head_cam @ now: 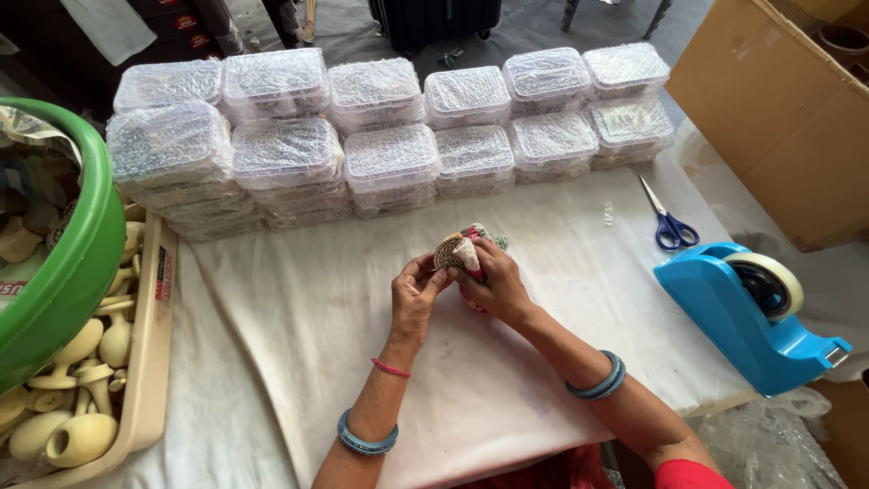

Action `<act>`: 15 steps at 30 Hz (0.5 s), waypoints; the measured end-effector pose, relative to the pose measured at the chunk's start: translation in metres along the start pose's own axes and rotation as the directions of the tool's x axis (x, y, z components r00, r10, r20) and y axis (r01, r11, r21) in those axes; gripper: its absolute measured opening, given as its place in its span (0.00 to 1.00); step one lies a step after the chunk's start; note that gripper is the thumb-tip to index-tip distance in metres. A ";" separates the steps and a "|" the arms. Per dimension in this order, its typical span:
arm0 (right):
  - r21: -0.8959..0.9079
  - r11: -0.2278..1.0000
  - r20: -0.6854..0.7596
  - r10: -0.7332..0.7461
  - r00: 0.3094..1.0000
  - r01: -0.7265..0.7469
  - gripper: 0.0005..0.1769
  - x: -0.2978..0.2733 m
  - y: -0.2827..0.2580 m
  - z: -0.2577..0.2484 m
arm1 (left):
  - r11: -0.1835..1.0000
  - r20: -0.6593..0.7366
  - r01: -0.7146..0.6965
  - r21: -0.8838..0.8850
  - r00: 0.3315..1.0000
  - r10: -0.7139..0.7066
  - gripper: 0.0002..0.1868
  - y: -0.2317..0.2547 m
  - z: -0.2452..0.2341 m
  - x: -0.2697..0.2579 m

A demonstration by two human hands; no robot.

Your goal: The person wipes a small, patterned decorative object with a cloth. They then reach into a green basin to pick up another similar object and continue wiping it with the cloth.

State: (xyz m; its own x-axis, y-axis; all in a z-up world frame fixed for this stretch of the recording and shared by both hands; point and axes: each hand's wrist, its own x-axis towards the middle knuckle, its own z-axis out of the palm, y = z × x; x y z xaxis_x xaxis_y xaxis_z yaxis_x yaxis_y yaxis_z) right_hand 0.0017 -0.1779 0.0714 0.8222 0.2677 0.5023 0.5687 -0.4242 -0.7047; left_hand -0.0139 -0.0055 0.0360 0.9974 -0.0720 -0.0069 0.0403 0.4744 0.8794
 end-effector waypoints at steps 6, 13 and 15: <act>-0.205 0.958 -0.027 -0.209 0.978 0.199 0.26 -0.002 0.000 -0.006 | 0.984 -0.065 -0.086 0.154 0.993 0.097 0.19 0.000 0.006 -0.001; -0.082 0.979 -0.144 -0.197 0.970 0.187 0.23 -0.003 0.024 -0.005 | 0.980 -0.102 -0.010 -0.200 0.995 -0.011 0.16 -0.009 -0.012 0.009; 0.131 0.988 -0.124 0.103 0.987 -0.086 0.14 0.001 0.025 -0.004 | 0.938 -0.059 0.044 -0.344 0.996 -0.068 0.15 -0.005 -0.010 0.009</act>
State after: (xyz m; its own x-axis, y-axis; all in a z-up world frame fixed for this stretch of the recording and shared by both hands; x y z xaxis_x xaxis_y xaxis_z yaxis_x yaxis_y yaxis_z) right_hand 0.0163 -0.1921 0.0565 0.8667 0.1130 0.4858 0.4940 -0.3283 -0.8051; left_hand -0.0045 -0.0001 0.0271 0.9941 -0.0526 -0.0948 0.1024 0.7433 0.6611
